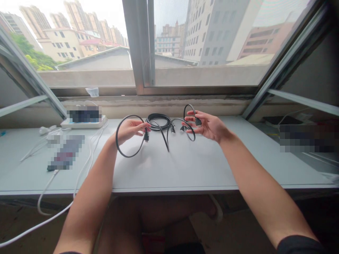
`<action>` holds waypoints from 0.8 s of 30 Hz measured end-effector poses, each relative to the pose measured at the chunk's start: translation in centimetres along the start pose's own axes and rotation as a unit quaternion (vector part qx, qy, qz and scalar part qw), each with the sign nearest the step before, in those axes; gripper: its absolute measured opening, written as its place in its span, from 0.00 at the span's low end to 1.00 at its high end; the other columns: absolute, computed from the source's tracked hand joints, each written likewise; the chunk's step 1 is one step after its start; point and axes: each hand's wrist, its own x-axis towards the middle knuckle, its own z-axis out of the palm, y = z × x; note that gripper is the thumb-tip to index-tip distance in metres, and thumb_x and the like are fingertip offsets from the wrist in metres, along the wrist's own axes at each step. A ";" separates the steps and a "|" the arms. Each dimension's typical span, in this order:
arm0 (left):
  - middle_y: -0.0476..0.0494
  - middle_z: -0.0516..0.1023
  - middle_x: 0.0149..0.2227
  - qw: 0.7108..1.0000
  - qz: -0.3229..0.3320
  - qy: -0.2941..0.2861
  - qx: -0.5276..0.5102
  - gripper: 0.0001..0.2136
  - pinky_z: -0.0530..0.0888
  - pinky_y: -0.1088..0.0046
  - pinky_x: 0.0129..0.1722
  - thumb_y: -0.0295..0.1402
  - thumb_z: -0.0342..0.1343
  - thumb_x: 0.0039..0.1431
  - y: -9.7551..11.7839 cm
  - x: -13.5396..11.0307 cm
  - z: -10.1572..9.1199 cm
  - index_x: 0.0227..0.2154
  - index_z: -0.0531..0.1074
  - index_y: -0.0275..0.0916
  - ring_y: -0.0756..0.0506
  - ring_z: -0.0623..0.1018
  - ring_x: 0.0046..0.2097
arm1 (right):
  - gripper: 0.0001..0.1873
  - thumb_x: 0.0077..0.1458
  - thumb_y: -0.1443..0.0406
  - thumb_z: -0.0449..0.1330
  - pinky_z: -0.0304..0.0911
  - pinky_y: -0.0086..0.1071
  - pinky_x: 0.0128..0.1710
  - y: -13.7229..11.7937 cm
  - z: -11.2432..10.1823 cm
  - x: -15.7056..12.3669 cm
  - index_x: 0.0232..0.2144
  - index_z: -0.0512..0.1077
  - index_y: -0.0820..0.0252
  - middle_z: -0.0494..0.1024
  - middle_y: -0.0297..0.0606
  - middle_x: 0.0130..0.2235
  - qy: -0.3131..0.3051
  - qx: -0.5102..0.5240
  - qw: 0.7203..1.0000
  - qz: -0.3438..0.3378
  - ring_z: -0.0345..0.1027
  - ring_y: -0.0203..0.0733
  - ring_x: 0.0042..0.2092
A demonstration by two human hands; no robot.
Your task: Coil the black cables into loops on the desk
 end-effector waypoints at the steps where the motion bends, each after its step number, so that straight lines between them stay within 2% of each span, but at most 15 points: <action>1: 0.32 0.85 0.43 1.000 0.000 -0.010 0.016 0.26 0.78 0.70 0.37 0.55 0.69 0.51 0.0 0.1 0.3 0.40 0.85 0.36 0.43 0.82 0.39 | 0.12 0.59 0.66 0.64 0.82 0.45 0.42 0.4 -0.1 0.2 0.46 0.75 0.56 0.81 0.44 0.48 0.003 -0.008 1.000 0.007 0.80 0.51 0.50; 4: 0.31 0.85 0.44 0.999 -0.005 -0.040 0.014 0.25 0.79 0.71 0.38 0.56 0.70 0.50 -0.3 0.3 1.3 0.37 0.85 0.36 0.44 0.82 0.38 | 0.12 0.59 0.67 0.66 0.82 0.38 0.36 1.4 0.1 0.5 0.46 0.76 0.57 0.81 0.46 0.50 -0.033 -0.051 0.998 0.031 0.80 0.51 0.52; 6: 0.32 0.85 0.43 0.999 0.006 -0.044 -0.011 0.25 0.80 0.68 0.42 0.55 0.71 0.50 -0.3 0.3 2.2 0.38 0.85 0.35 0.44 0.83 0.39 | 0.16 0.58 0.63 0.70 0.81 0.37 0.34 1.9 0.8 0.4 0.49 0.77 0.56 0.81 0.48 0.52 -0.093 -0.093 0.990 0.061 0.79 0.53 0.53; 8: 0.33 0.85 0.42 0.998 0.030 -0.039 -0.036 0.26 0.80 0.64 0.46 0.54 0.72 0.50 0.1 0.0 3.2 0.40 0.84 0.34 0.42 0.83 0.41 | 0.21 0.56 0.58 0.73 0.81 0.38 0.37 2.5 1.8 0.2 0.51 0.79 0.55 0.81 0.48 0.54 -0.141 -0.148 0.975 0.083 0.78 0.54 0.55; 10: 0.34 0.84 0.42 0.996 0.050 -0.047 -0.058 0.26 0.80 0.62 0.47 0.53 0.72 0.50 0.8 -0.3 4.4 0.40 0.83 0.33 0.42 0.83 0.42 | 0.23 0.52 0.57 0.75 0.79 0.40 0.45 3.2 2.8 0.2 0.50 0.81 0.54 0.81 0.46 0.54 -0.159 -0.216 0.962 0.055 0.76 0.54 0.57; 12: 0.35 0.84 0.39 0.994 0.052 -0.063 -0.071 0.26 0.80 0.62 0.47 0.53 0.71 0.51 1.3 -0.6 5.6 0.39 0.83 0.33 0.42 0.83 0.42 | 0.22 0.50 0.58 0.76 0.73 0.42 0.56 4.0 3.8 0.4 0.47 0.83 0.54 0.82 0.44 0.53 -0.162 -0.269 0.950 -0.011 0.73 0.54 0.60; 14: 0.37 0.84 0.38 0.993 0.046 -0.074 -0.085 0.25 0.79 0.62 0.48 0.52 0.71 0.51 1.6 -0.7 6.7 0.39 0.82 0.33 0.42 0.83 0.42 | 0.21 0.49 0.57 0.77 0.69 0.45 0.60 4.7 4.5 0.6 0.45 0.83 0.55 0.83 0.42 0.53 -0.166 -0.277 0.945 -0.059 0.73 0.55 0.60; 16: 0.39 0.83 0.37 0.990 0.033 -0.082 -0.110 0.24 0.80 0.62 0.47 0.51 0.72 0.50 1.5 -0.8 7.5 0.39 0.79 0.34 0.43 0.82 0.41 | 0.21 0.48 0.55 0.76 0.70 0.46 0.58 5.3 5.0 0.6 0.44 0.83 0.55 0.84 0.41 0.50 -0.167 -0.263 0.948 -0.068 0.77 0.55 0.55; 19: 0.42 0.81 0.36 0.985 0.008 -0.102 -0.136 0.25 0.80 0.64 0.43 0.49 0.74 0.48 1.5 -1.1 8.3 0.40 0.75 0.36 0.45 0.82 0.37 | 0.20 0.46 0.53 0.76 0.72 0.42 0.49 5.7 5.5 0.4 0.40 0.83 0.56 0.85 0.39 0.42 -0.156 -0.291 0.941 -0.079 0.79 0.53 0.47; 24: 0.41 0.81 0.39 0.985 0.013 -0.143 -0.095 0.26 0.76 0.70 0.37 0.41 0.77 0.44 2.3 -1.5 7.6 0.45 0.77 0.37 0.46 0.81 0.36 | 0.22 0.47 0.51 0.76 0.69 0.34 0.36 4.8 5.5 0.0 0.40 0.85 0.58 0.82 0.39 0.34 -0.141 -0.333 0.928 -0.092 0.76 0.45 0.37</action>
